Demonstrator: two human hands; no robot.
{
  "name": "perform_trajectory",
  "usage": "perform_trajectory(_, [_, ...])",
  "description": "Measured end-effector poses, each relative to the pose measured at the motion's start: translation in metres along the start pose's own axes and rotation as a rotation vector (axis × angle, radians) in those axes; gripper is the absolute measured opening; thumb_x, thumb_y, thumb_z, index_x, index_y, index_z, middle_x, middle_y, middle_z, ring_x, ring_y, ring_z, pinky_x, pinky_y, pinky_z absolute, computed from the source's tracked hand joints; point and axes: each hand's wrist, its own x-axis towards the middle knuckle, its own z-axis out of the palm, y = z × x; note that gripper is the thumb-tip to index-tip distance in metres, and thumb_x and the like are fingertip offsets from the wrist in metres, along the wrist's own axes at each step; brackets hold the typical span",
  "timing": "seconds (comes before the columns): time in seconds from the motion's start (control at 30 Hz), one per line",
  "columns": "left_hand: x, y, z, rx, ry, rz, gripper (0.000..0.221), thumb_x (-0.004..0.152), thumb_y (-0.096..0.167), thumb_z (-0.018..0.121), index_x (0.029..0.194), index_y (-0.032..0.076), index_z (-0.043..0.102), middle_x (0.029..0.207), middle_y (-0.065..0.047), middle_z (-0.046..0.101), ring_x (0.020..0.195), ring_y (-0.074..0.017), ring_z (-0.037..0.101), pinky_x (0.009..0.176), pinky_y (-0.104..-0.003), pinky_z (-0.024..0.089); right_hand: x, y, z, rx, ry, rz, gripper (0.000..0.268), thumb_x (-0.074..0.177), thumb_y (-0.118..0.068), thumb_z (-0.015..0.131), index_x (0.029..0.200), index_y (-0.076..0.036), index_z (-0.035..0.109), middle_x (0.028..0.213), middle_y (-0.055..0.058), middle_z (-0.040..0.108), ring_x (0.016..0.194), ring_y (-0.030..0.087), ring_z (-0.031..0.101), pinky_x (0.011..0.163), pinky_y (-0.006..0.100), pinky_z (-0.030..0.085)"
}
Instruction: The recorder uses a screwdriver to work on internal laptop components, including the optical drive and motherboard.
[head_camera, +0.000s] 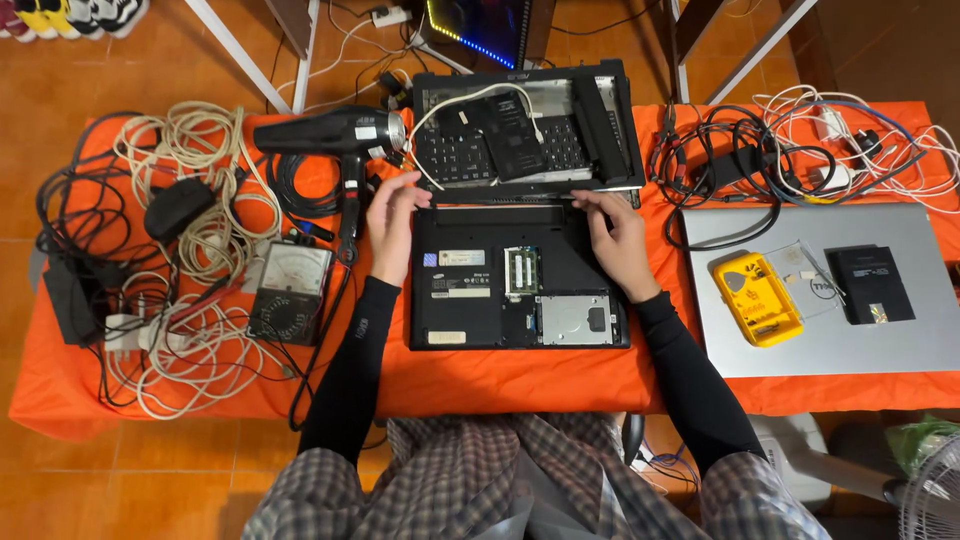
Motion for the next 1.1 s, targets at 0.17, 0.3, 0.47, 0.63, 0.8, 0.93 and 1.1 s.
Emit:
perform_trajectory(0.17, [-0.001, -0.004, 0.002, -0.019, 0.006, -0.055, 0.025, 0.107, 0.013, 0.054, 0.125, 0.000, 0.066, 0.099, -0.005, 0.071, 0.093, -0.0110, 0.064, 0.091, -0.026, 0.051, -0.004, 0.000, 0.000, 0.011, 0.015, -0.014, 0.029, 0.102, 0.002, 0.051, 0.122, -0.003, 0.071, 0.106, 0.007, 0.075, 0.103, 0.020, 0.065, 0.096, 0.030, 0.048])
perform_trajectory(0.3, [0.000, -0.009, 0.002, -0.001, 0.006, -0.057, 0.025, 0.105, 0.012, 0.054, 0.124, 0.000, 0.066, 0.098, -0.004, 0.071, 0.092, -0.0108, 0.064, 0.091, -0.026, 0.051, -0.002, 0.000, -0.001, -0.007, 0.029, -0.051, 0.029, 0.101, 0.002, 0.051, 0.121, -0.003, 0.071, 0.105, 0.008, 0.075, 0.103, 0.022, 0.065, 0.098, 0.032, 0.047])
perform_trajectory(0.47, [-0.001, -0.011, 0.001, -0.022, 0.030, -0.079, 0.025, 0.106, 0.012, 0.054, 0.123, 0.000, 0.067, 0.097, -0.005, 0.070, 0.093, -0.0111, 0.063, 0.091, -0.026, 0.050, -0.002, 0.003, 0.000, -0.043, 0.019, -0.070, 0.028, 0.100, 0.001, 0.053, 0.120, -0.002, 0.071, 0.104, 0.010, 0.074, 0.100, 0.024, 0.067, 0.099, 0.035, 0.046])
perform_trajectory(0.63, [-0.001, -0.009, 0.004, -0.026, 0.025, -0.082, 0.025, 0.105, 0.012, 0.054, 0.124, 0.000, 0.067, 0.097, -0.005, 0.070, 0.093, -0.0113, 0.063, 0.092, -0.027, 0.051, -0.002, 0.003, 0.000, -0.042, 0.013, -0.059, 0.027, 0.100, 0.001, 0.053, 0.119, -0.002, 0.072, 0.104, 0.010, 0.074, 0.100, 0.024, 0.067, 0.099, 0.034, 0.047])
perform_trajectory(0.8, [-0.002, -0.008, 0.004, -0.010, 0.026, -0.051, 0.026, 0.105, 0.012, 0.053, 0.126, 0.001, 0.065, 0.097, -0.004, 0.069, 0.094, -0.0113, 0.064, 0.092, -0.027, 0.051, 0.000, 0.000, 0.001, -0.027, 0.009, -0.058, 0.027, 0.100, 0.001, 0.053, 0.118, -0.002, 0.072, 0.104, 0.009, 0.074, 0.102, 0.023, 0.067, 0.098, 0.033, 0.047])
perform_trajectory(0.93, [-0.002, -0.006, 0.005, 0.011, 0.015, -0.063, 0.027, 0.105, 0.013, 0.053, 0.126, 0.001, 0.065, 0.098, -0.005, 0.070, 0.095, -0.0115, 0.065, 0.092, -0.027, 0.052, -0.001, -0.001, 0.000, -0.037, 0.000, -0.038, 0.027, 0.100, 0.002, 0.052, 0.118, -0.002, 0.073, 0.105, 0.009, 0.074, 0.102, 0.022, 0.066, 0.097, 0.032, 0.048])
perform_trajectory(1.1, [-0.002, -0.009, 0.005, 0.000, 0.014, -0.070, 0.027, 0.105, 0.014, 0.053, 0.126, 0.002, 0.065, 0.098, -0.005, 0.070, 0.095, -0.0120, 0.065, 0.093, -0.028, 0.052, -0.001, 0.001, 0.000, -0.053, -0.006, -0.035, 0.028, 0.100, 0.002, 0.052, 0.118, -0.002, 0.073, 0.105, 0.009, 0.074, 0.102, 0.022, 0.065, 0.097, 0.032, 0.048])
